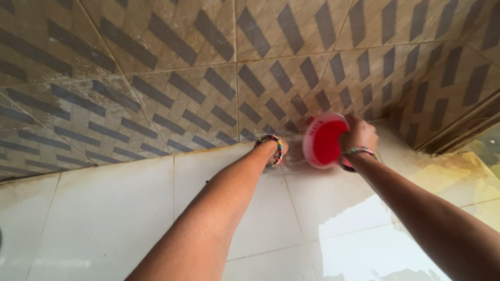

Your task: The person pours water from a red mug onto the tiled floor and scrubs the surface by hand and with a brush.

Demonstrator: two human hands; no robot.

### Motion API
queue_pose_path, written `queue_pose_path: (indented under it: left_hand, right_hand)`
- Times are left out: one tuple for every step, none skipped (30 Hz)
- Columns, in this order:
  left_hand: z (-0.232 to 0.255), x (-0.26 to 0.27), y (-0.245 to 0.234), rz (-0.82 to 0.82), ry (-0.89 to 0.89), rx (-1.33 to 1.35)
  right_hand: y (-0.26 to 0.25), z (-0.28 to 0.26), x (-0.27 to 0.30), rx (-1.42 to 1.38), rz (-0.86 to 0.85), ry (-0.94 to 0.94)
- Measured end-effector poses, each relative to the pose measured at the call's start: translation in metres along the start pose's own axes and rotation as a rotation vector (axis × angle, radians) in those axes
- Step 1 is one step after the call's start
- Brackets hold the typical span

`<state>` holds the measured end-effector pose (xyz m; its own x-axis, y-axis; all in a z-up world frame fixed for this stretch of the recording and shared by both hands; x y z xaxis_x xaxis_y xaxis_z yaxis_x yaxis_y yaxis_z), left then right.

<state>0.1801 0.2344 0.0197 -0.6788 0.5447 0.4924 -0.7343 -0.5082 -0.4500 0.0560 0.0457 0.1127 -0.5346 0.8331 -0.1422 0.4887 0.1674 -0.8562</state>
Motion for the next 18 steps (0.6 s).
queue_pose_path:
  left_hand:
    - [-0.004, -0.001, -0.006, 0.009, -0.010, 0.019]
    - [-0.008, -0.003, -0.012, 0.021, -0.019, 0.041]
    - [-0.012, -0.003, -0.019, 0.032, -0.030, 0.059]
    - [-0.017, -0.003, -0.025, 0.045, -0.042, 0.083]
    - [-0.021, -0.003, -0.031, 0.054, -0.053, 0.109]
    - [-0.027, -0.003, -0.038, 0.066, -0.067, 0.131]
    - [-0.034, -0.001, -0.044, 0.079, -0.079, 0.161]
    - [-0.038, 0.000, -0.050, 0.092, -0.087, 0.190]
    - [-0.041, 0.000, -0.054, 0.100, -0.092, 0.219]
    - [-0.042, -0.001, -0.058, 0.108, -0.092, 0.251]
    - [-0.043, -0.003, -0.059, 0.113, -0.089, 0.293]
    - [-0.043, -0.004, -0.061, 0.118, -0.084, 0.322]
    - [-0.043, -0.006, -0.062, 0.122, -0.076, 0.361]
    - [-0.038, -0.010, -0.060, 0.123, -0.057, 0.397]
    - [-0.033, -0.014, -0.057, 0.122, -0.040, 0.434]
    - [-0.024, -0.017, -0.052, 0.117, -0.016, 0.475]
    - [-0.014, -0.018, -0.046, 0.112, 0.011, 0.522]
    - [-0.002, -0.016, -0.039, 0.106, 0.037, 0.561]
  right_hand:
    - [0.006, -0.012, 0.005, -0.016, -0.010, 0.025]
    - [0.010, -0.024, 0.008, -0.032, -0.017, 0.050]
    - [0.011, -0.030, 0.012, -0.049, -0.025, 0.074]
    - [0.010, -0.033, 0.015, -0.083, -0.034, 0.060]
    - [0.010, -0.035, 0.019, -0.116, -0.043, 0.046]
    - [0.010, -0.037, 0.021, -0.150, -0.051, 0.032]
    - [0.012, -0.035, 0.025, -0.231, -0.074, 0.089]
    - [0.012, -0.031, 0.030, -0.311, -0.095, 0.145]
    - [0.012, -0.028, 0.034, -0.392, -0.116, 0.201]
    - [0.012, -0.025, 0.037, -0.467, -0.168, 0.289]
    - [0.014, -0.022, 0.041, -0.542, -0.221, 0.378]
    - [0.014, -0.018, 0.045, -0.615, -0.271, 0.467]
    - [0.012, -0.016, 0.046, -0.650, -0.289, 0.470]
    - [0.009, -0.012, 0.045, -0.684, -0.302, 0.473]
    - [0.006, -0.008, 0.043, -0.718, -0.316, 0.475]
    - [0.002, -0.001, 0.042, -0.744, -0.307, 0.495]
    - [-0.001, 0.004, 0.041, -0.770, -0.299, 0.514]
    - [-0.005, 0.011, 0.039, -0.798, -0.286, 0.535]
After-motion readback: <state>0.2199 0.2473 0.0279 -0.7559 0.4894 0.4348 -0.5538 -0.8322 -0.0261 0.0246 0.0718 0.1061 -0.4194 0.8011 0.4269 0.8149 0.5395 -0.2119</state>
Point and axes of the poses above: each hand's wrist, its own x-axis away from the middle knuckle, its own y-axis out of the palm, z = x × y, the point moved 4 cm from there along -x, towards the middle knuckle, and after that the axes turned 12 degrees about y, right-handed, at the moved point
